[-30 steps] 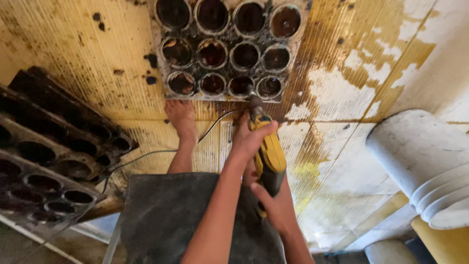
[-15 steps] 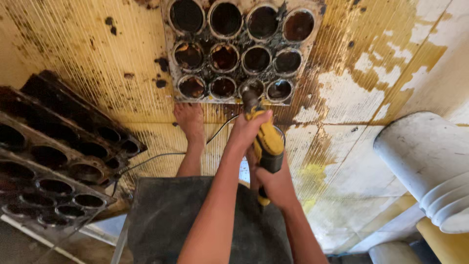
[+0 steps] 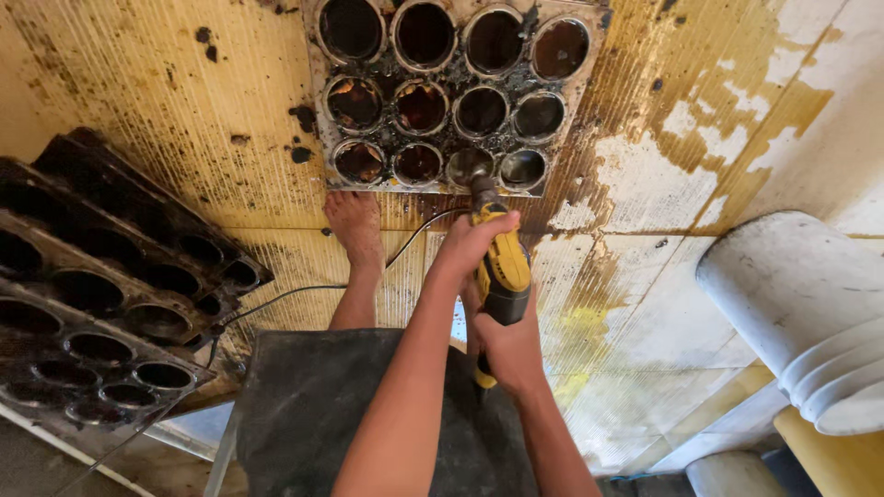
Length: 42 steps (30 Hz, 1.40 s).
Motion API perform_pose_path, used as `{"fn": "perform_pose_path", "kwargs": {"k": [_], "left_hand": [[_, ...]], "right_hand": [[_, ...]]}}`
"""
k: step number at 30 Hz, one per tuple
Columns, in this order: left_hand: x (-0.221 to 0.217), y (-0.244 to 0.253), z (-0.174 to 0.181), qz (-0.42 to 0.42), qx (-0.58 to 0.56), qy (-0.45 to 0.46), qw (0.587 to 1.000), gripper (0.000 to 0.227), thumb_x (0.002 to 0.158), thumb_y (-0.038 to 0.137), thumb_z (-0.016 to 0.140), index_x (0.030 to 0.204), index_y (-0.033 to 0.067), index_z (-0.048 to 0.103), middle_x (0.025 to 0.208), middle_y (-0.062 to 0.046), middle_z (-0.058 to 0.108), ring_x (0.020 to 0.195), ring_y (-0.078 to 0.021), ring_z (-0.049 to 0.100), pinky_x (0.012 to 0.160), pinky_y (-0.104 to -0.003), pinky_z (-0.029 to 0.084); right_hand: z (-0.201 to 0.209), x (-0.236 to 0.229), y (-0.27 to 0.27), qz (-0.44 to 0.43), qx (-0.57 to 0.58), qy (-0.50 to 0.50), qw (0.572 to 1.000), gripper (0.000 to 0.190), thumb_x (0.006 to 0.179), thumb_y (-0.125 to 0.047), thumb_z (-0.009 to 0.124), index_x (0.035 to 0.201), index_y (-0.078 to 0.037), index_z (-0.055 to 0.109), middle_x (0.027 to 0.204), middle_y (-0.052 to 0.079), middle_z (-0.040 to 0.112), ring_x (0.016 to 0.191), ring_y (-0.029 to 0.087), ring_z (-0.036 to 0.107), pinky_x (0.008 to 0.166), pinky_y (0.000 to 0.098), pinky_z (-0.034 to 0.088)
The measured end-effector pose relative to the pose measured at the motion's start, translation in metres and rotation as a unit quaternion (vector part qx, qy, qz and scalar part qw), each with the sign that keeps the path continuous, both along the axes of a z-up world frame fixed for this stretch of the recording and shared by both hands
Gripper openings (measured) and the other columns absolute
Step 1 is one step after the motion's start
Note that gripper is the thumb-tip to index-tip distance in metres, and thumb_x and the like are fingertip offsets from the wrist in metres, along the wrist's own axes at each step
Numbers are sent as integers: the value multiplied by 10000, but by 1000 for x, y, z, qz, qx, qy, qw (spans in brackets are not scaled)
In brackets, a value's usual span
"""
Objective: The person uses a power drill to create holes in the bottom of several metal muffin tins placed on a cluttered floor.
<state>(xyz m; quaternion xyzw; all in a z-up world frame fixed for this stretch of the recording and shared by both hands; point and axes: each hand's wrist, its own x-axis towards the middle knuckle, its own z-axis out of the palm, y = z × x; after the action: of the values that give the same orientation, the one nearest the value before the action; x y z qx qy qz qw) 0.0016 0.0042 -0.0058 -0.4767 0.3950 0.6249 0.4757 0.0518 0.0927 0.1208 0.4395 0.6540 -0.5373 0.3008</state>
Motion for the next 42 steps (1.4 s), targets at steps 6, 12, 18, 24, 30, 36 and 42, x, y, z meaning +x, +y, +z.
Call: {"fn": "perform_pose_path", "kwargs": {"k": [6, 12, 18, 24, 30, 36, 42], "left_hand": [[0, 7, -1, 21, -34, 32, 999, 453, 745, 427, 823, 976, 59, 694, 912, -61, 732, 838, -189, 711, 757, -331, 547], [-2, 15, -8, -5, -52, 29, 998, 450, 743, 425, 815, 918, 16, 744, 876, -72, 758, 795, -196, 729, 730, -338, 546], [-8, 4, 2, -27, -15, -24, 999, 420, 762, 430, 799, 927, 47, 753, 879, -66, 758, 792, -191, 728, 754, -333, 541], [-20, -3, 13, -46, 33, 27, 998, 377, 812, 397, 786, 956, 51, 744, 903, -71, 740, 825, -189, 704, 760, -356, 530], [-12, -39, 53, 12, -9, 55, 998, 388, 780, 359, 778, 1055, 91, 726, 929, -41, 735, 854, -169, 698, 783, -340, 531], [-6, -79, 23, 46, -34, 11, 998, 392, 805, 390, 764, 1047, 88, 703, 946, -39, 725, 873, -167, 697, 796, -333, 535], [22, -72, -2, 51, 35, 73, 995, 404, 843, 384, 772, 1030, 30, 714, 933, -54, 710, 846, -177, 674, 770, -348, 524]], "right_hand": [[-5, -3, 6, 37, -8, -38, 999, 785, 726, -38, 637, 1465, -81, 378, 981, 69, 627, 671, 143, 608, 574, 315, 530], [-9, -5, 28, -16, -113, -142, 983, 401, 826, -21, 646, 1169, 150, 530, 865, 198, 630, 648, 226, 632, 573, 349, 535], [6, -19, 7, 3, 5, -131, 991, 629, 724, -20, 629, 1321, -54, 433, 836, 82, 575, 599, 166, 582, 514, 331, 495], [20, -14, -16, 106, 63, 142, 982, 579, 754, 16, 629, 1302, 37, 443, 1056, 102, 604, 888, 170, 598, 757, 323, 509], [39, -10, -34, -36, -11, -117, 992, 526, 734, -37, 665, 1225, -39, 474, 829, 80, 620, 602, 177, 602, 538, 328, 519], [12, -30, -55, 44, -71, -148, 986, 576, 743, -49, 664, 1294, -53, 498, 869, 54, 670, 669, 135, 611, 561, 300, 510], [4, 5, -76, 105, 49, 119, 986, 791, 776, -12, 684, 1515, -4, 402, 1088, 65, 630, 915, 154, 610, 797, 308, 523]]}}
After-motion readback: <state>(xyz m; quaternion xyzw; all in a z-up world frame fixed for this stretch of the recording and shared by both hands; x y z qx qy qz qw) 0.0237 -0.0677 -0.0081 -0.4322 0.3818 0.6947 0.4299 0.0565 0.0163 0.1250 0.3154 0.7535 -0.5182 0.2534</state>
